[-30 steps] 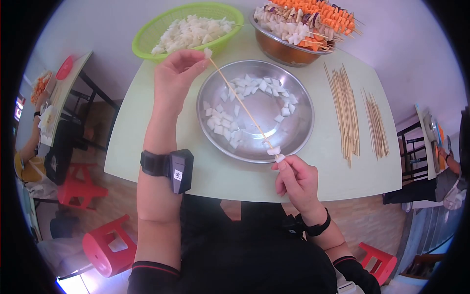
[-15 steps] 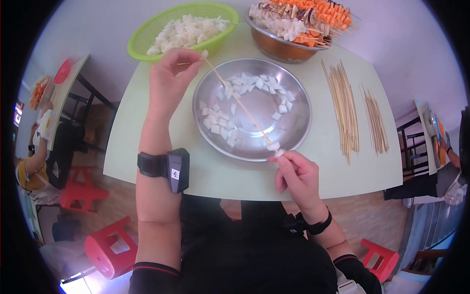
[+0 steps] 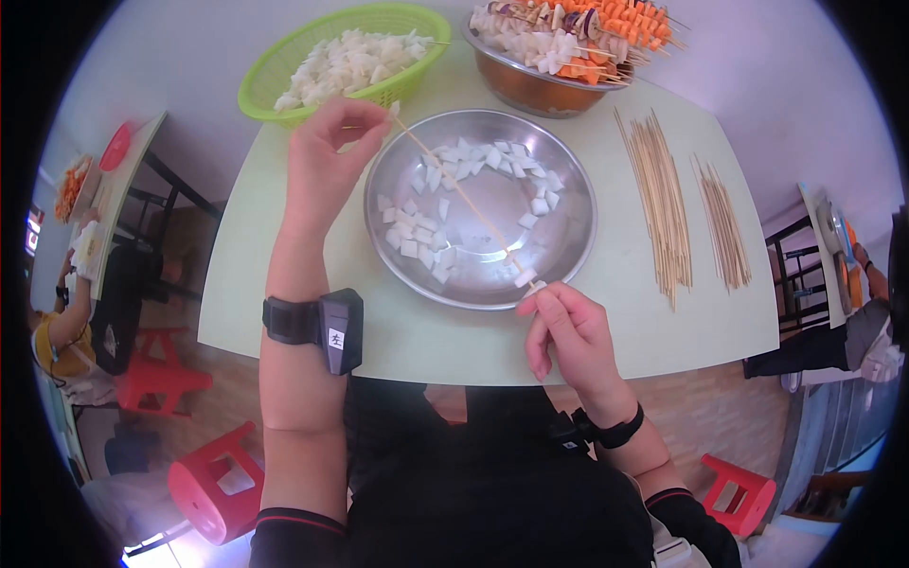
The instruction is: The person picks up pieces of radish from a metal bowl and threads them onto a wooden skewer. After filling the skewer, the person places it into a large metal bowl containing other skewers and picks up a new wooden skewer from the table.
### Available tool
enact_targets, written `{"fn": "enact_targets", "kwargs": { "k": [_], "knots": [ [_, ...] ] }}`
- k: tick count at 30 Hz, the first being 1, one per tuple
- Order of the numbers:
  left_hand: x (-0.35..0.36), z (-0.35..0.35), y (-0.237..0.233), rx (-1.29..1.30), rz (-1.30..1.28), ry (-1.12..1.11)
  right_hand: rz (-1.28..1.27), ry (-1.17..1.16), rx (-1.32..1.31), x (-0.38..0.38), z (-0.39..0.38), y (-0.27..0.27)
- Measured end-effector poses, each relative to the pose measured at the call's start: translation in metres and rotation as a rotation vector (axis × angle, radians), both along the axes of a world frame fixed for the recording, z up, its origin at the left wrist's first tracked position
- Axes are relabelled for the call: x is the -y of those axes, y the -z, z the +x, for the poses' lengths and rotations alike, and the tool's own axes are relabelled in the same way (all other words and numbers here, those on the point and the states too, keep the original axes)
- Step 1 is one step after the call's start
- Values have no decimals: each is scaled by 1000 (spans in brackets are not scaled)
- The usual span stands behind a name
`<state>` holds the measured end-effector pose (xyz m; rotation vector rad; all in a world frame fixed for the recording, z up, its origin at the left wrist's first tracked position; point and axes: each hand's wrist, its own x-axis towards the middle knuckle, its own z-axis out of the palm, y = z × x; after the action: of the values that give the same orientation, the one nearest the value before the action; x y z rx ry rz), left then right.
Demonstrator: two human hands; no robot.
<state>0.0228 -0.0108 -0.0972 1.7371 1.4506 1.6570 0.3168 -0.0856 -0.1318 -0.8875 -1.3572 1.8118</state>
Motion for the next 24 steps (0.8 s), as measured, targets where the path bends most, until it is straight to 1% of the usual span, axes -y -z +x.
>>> {"fn": "enact_targets", "kwargs": {
  "k": [1,3,6,8,10,12,13,15,17,19,21,22,24],
  "knots": [
    [0,0,0,24,-1,8,0,2,0,1,-1,0],
    [1,1,-1,48,-1,17,199,51,152,3,-4,0],
    [3,2,-4,88,-18,24,246,118,189,5,-8,0],
    [5,3,-6,161,-21,49,242,119,190,4,-8,1],
    [6,3,-8,155,-30,41,239,121,191,2,-6,-1],
    [6,5,-7,149,-37,34,-12,-16,42,-2,-1,-6],
    [5,7,-5,126,-27,73,-12,-13,43,-3,1,-5],
    [5,11,-4,105,-17,115,-189,-79,-204,-4,4,-1],
    [6,17,-4,84,-28,46,-182,-82,-204,-4,4,0],
    [5,14,-3,98,-33,70,-178,-86,-205,-3,3,0],
    [5,17,-3,109,-37,96,1,-19,21,1,-3,-2],
    [7,24,-2,97,-70,134,1,-17,22,2,-6,-1],
    [10,29,-4,84,-101,175,275,21,149,4,-11,0]
  ]
}}
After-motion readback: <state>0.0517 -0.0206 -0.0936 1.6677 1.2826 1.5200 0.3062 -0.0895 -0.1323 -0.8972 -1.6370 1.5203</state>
